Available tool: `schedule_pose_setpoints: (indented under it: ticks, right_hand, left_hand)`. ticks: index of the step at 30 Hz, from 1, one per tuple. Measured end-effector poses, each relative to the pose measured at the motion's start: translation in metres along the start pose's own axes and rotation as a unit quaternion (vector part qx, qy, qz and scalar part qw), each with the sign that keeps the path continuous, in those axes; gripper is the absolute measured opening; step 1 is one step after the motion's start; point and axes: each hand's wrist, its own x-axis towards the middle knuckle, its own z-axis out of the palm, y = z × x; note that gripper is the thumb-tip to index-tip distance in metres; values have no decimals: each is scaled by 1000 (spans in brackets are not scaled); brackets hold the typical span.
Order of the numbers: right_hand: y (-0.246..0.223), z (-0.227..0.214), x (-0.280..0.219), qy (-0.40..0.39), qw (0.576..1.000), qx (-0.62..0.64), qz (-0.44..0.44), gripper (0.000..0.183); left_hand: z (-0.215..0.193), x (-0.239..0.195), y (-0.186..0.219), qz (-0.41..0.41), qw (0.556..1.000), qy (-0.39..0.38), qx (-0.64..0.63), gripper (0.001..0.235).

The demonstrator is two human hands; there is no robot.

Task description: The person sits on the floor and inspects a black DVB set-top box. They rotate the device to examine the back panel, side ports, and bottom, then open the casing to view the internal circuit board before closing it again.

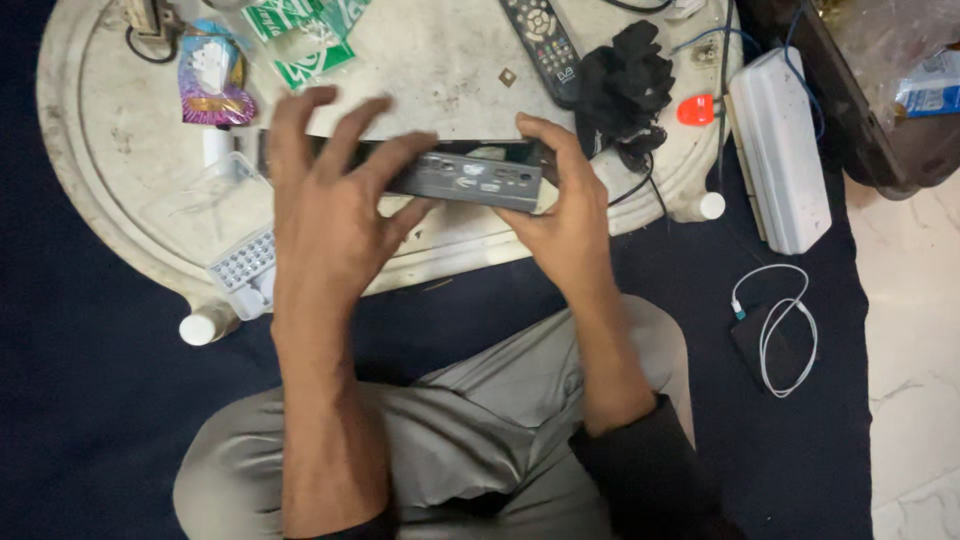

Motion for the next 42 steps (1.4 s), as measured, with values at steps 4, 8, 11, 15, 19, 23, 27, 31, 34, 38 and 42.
schedule_pose_setpoints:
  ticks: [4, 8, 11, 15, 19, 23, 27, 31, 34, 38, 42]
  right_hand:
    - [0, 8, -4, -4, 991, 126, 40, 73]
    - [3, 6, -8, -19, 987, 155, 45, 63]
    - [6, 2, -10, -36, 982, 176, 57, 55]
    - [7, -1, -8, -41, 983, 173, 46, 50]
    - [5, -5, -6, -45, 992, 103, 54, 42]
    - [0, -6, -3, -40, 993, 96, 51, 34]
    - [-1, -7, -2, -43, 999, 9, 4, 21]
    - [2, -10, -1, -42, 999, 24, -13, 17]
    - [3, -9, 0, -44, 999, 28, -10, 17]
    - [2, -7, 0, -41, 998, 51, 14, 17]
    - [-2, 0, -4, -7, 998, 66, 8, 17]
  left_hand:
    - [6, 9, -5, 10, 995, -58, -85, 48]
    - [-1, 12, -11, 17, 992, -73, -100, 48]
    - [-4, 15, -12, -3, 989, -100, -112, 47]
    - [-3, 17, -9, -15, 991, -98, -91, 49]
    - [-2, 18, -11, 2, 992, -77, -101, 49]
    - [0, 18, -13, -2, 993, -63, -98, 49]
    - [8, 20, -10, 9, 997, -33, -74, 47]
    - [12, 20, -12, 11, 999, -32, -33, 48]
    - [15, 18, -10, 6, 999, -38, -22, 53]
    - [25, 17, -6, 13, 1000, -23, 13, 55]
    - [37, 19, -2, 15, 999, 0, 33, 52]
